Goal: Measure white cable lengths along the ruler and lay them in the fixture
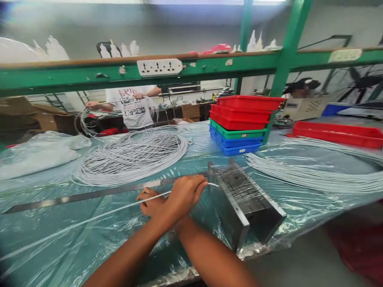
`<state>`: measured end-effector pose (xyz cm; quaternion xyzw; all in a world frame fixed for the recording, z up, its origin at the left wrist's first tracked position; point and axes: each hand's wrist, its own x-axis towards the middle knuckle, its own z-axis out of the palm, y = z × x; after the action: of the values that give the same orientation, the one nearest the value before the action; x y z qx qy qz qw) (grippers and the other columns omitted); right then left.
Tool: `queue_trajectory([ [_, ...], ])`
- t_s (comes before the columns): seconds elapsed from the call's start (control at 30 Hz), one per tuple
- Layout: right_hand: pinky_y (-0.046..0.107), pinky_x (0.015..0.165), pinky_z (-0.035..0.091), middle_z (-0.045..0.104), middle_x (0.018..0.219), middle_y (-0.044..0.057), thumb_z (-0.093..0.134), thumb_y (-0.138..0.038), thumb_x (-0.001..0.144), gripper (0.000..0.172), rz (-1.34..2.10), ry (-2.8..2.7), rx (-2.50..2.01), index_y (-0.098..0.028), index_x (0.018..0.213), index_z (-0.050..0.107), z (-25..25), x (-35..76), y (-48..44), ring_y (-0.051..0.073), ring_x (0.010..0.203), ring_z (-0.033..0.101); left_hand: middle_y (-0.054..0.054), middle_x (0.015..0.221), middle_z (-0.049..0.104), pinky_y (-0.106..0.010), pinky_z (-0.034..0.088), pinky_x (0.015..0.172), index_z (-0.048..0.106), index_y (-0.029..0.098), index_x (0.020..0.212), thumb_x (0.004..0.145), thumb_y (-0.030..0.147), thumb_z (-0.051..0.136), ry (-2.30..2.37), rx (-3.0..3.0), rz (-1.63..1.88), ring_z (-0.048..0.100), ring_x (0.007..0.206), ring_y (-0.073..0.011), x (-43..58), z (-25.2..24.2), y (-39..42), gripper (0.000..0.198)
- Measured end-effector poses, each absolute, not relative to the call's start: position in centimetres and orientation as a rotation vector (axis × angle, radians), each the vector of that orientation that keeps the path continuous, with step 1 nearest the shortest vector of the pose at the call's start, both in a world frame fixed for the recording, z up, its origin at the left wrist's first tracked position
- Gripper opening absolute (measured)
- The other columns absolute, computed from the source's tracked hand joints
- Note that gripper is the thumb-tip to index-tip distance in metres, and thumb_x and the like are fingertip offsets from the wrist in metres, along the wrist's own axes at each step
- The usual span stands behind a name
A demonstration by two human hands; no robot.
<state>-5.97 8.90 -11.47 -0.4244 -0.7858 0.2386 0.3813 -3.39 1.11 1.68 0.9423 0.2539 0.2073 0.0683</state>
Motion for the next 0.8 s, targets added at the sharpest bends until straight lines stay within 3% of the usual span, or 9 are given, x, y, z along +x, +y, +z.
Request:
queue_trajectory([
  [0.17, 0.029, 0.083, 0.046, 0.058, 0.114, 0.003, 0.055, -0.012, 0.078, 0.028, 0.503, -2.06, -1.152, -0.023, 0.103, 0.064, -11.7, -6.3, 10.0, 0.017, 0.093, 0.058, 0.004, 0.078, 0.06, -0.02, 0.037, 0.069, 0.063, 0.019, 0.086, 0.102, 0.021, 0.054, 0.589, 2.761, 0.506, 0.058, 0.077, -0.013, -2.4, 2.5, 2.0, 0.018],
  [0.37, 0.027, 0.077, 0.046, 0.058, 0.112, 0.002, 0.052, -0.016, 0.08, 0.024, 0.459, -2.084, -1.205, -0.023, 0.1, 0.065, -11.6, -6.3, 10.0, 0.014, 0.083, 0.058, 0.003, 0.077, 0.06, -0.02, 0.033, 0.064, 0.065, 0.019, 0.095, 0.097, 0.028, 0.066, 0.521, 2.689, 0.361, 0.056, 0.07, -0.0135, -3.1, 2.8, 2.7, 0.009],
  [0.6, 0.025, 0.079, 0.045, 0.058, 0.109, 0.001, 0.052, -0.016, 0.082, 0.02, 0.442, -2.118, -1.184, -0.022, 0.097, 0.063, -10.8, -6.1, 9.6, 0.014, 0.087, 0.058, 0.002, 0.093, 0.063, -0.023, 0.042, 0.086, 0.065, 0.019, 0.097, 0.098, 0.02, 0.059, 0.498, 2.638, 0.666, 0.06, 0.088, -0.0166, -3.0, 1.6, 1.8, 0.005],
  [0.8, 0.025, 0.081, 0.045, 0.058, 0.109, 0.002, 0.051, -0.015, 0.083, 0.021, 0.436, -2.14, -1.146, -0.022, 0.098, 0.063, -10.4, -5.8, 9.3, 0.014, 0.09, 0.058, 0.0, 0.096, 0.063, -0.023, 0.047, 0.085, 0.067, 0.021, 0.106, 0.099, 0.015, 0.053, 0.472, 2.736, 0.609, 0.061, 0.09, -0.017, -2.8, 1.4, 1.1, 0.018],
])
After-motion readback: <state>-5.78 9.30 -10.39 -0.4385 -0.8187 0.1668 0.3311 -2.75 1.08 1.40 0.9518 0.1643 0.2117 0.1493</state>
